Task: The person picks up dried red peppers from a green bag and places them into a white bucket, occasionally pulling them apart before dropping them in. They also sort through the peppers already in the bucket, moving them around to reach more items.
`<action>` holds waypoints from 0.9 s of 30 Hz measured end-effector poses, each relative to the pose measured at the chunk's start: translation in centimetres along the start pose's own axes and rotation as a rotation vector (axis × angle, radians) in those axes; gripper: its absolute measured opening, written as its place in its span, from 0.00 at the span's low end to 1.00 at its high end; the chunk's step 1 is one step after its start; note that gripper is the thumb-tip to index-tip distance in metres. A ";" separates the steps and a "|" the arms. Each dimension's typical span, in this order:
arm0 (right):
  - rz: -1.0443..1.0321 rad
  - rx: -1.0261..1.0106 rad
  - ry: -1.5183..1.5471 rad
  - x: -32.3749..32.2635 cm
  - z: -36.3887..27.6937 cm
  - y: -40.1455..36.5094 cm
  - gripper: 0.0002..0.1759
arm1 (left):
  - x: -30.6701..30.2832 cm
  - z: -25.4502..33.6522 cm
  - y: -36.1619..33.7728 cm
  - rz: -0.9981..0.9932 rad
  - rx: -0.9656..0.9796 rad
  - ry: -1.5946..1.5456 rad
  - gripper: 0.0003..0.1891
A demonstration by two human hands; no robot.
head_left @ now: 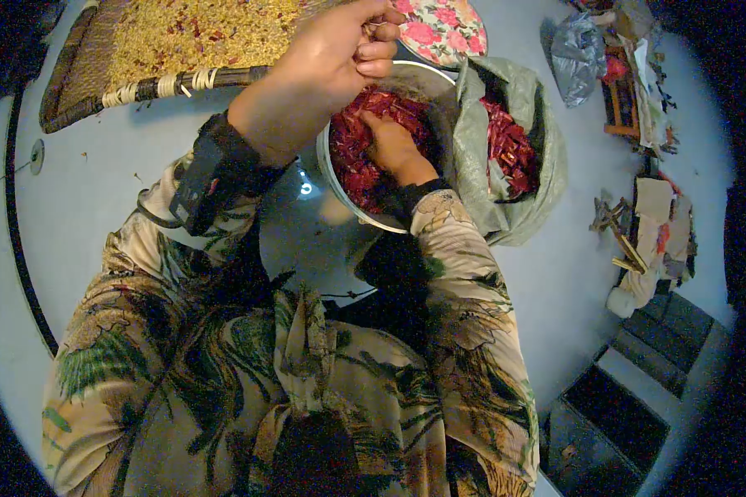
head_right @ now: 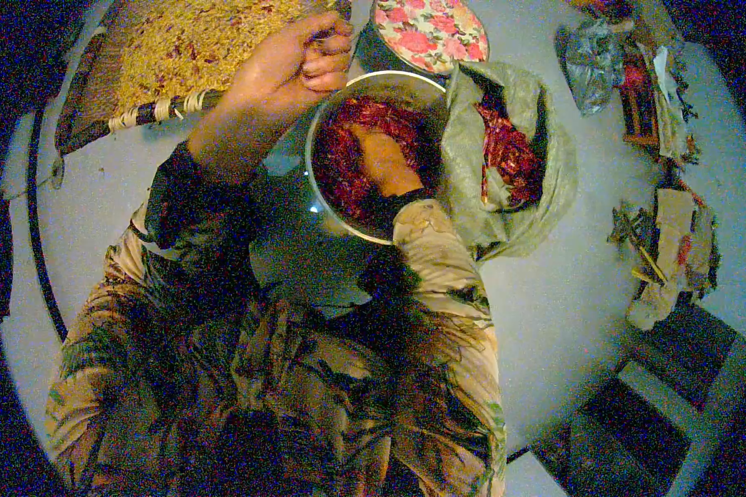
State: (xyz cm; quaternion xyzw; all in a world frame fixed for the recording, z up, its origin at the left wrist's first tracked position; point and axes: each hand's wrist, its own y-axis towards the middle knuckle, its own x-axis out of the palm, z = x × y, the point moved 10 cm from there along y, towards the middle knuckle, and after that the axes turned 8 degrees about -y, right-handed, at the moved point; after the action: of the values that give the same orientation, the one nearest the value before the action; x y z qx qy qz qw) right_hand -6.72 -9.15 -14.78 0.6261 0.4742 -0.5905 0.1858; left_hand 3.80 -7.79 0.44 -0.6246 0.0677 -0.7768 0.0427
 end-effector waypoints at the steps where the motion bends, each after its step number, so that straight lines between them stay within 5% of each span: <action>1: -0.043 0.024 0.027 -0.2 0.3 -0.2 0.35 | 0.1 -0.1 0.0 -0.007 -0.003 -0.016 0.09; 5: 0.257 -0.156 0.164 -2.6 1.6 -1.1 0.36 | 0.6 -0.1 -0.2 0.018 0.033 0.019 0.09; 12: 0.069 0.078 1.024 -4.6 5.3 -3.2 0.34 | 0.4 -0.6 0.3 0.002 0.058 -0.007 0.09; 20: 0.246 0.258 1.237 -12.1 7.5 -9.1 0.31 | 0.5 -1.4 0.3 0.079 0.066 0.070 0.08; 24: 0.396 0.225 1.376 -15.5 10.0 -12.1 0.27 | 0.5 -2.1 1.2 -0.145 -0.011 0.026 0.08; 25: 0.417 0.249 1.380 -16.1 10.9 -13.2 0.26 | 1.1 -1.8 -0.1 0.101 0.090 0.073 0.08; 27: 0.558 0.298 1.400 -16.3 14.0 -15.0 0.22 | 0.9 -1.9 -0.2 0.136 0.097 0.085 0.07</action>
State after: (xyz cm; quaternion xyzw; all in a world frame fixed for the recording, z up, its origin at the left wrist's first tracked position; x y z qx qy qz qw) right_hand -24.38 -19.19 1.80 0.9688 0.2212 -0.0454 -0.1019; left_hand 1.73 -7.59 0.89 -0.5824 0.0740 -0.8002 0.1228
